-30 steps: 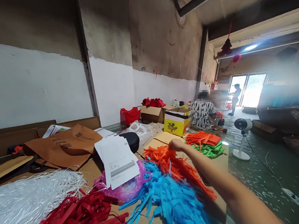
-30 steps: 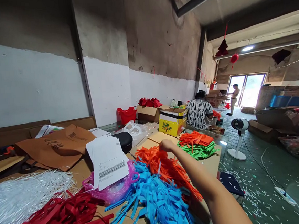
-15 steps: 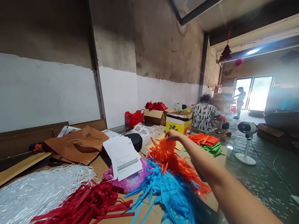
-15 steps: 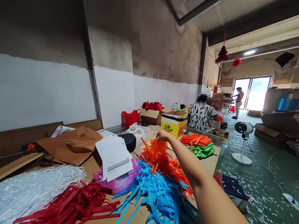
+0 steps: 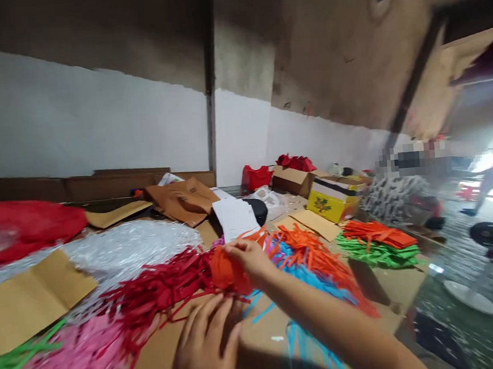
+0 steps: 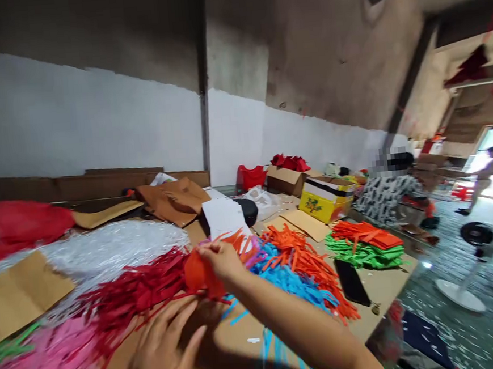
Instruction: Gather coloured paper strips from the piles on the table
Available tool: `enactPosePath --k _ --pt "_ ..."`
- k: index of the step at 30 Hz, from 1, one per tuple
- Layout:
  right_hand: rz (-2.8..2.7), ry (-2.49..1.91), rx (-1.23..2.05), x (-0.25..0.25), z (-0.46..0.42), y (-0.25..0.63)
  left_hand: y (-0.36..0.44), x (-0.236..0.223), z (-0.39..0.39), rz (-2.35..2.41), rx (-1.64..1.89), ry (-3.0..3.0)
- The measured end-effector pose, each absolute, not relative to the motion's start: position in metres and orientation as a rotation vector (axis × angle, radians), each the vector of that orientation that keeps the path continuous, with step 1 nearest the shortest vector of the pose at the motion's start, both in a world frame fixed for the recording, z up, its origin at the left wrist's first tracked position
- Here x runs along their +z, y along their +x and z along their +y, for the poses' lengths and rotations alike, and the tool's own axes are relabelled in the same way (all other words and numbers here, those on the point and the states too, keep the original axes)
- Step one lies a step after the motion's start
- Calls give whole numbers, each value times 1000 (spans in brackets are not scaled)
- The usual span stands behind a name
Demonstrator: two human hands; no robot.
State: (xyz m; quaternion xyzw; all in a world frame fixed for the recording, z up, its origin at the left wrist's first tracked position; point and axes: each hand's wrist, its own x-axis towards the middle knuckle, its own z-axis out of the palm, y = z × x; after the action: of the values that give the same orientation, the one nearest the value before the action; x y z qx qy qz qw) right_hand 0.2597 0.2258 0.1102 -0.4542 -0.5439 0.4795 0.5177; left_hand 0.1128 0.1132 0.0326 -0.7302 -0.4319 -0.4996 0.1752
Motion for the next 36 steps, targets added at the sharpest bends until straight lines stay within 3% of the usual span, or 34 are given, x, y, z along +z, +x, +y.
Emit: enactPosePath --k 5,11,14,17,22,26,30,33,36 --pt "-1089 -888 1533 74 161 204 84 15 109 -1364 -1085 -1849" --pt "-866 -689 1811 65 130 204 48 12 100 -1347 -1120 -1868" --pt "-1020 -685 1607 40 116 199 39 11 96 -1436 -1193 -1939" --pt "-1422 -899 1186 20 110 198 27 7 94 -1520 -1242 -2045" --pt "-1871 -1044 495 30 116 208 -4 10 91 -1547 -1050 -2274" --pt "-2171 -844 295 45 118 213 -6 22 90 -1421 -818 -2103" --pt "-2182 -873 170 25 106 210 2 28 100 -1170 -746 -2226" --pt "-1997 -953 497 -8 93 189 -4 27 105 -1195 -814 -2237" --pt "-1870 -850 1212 -28 81 155 -24 24 95 -1196 -860 -2231"
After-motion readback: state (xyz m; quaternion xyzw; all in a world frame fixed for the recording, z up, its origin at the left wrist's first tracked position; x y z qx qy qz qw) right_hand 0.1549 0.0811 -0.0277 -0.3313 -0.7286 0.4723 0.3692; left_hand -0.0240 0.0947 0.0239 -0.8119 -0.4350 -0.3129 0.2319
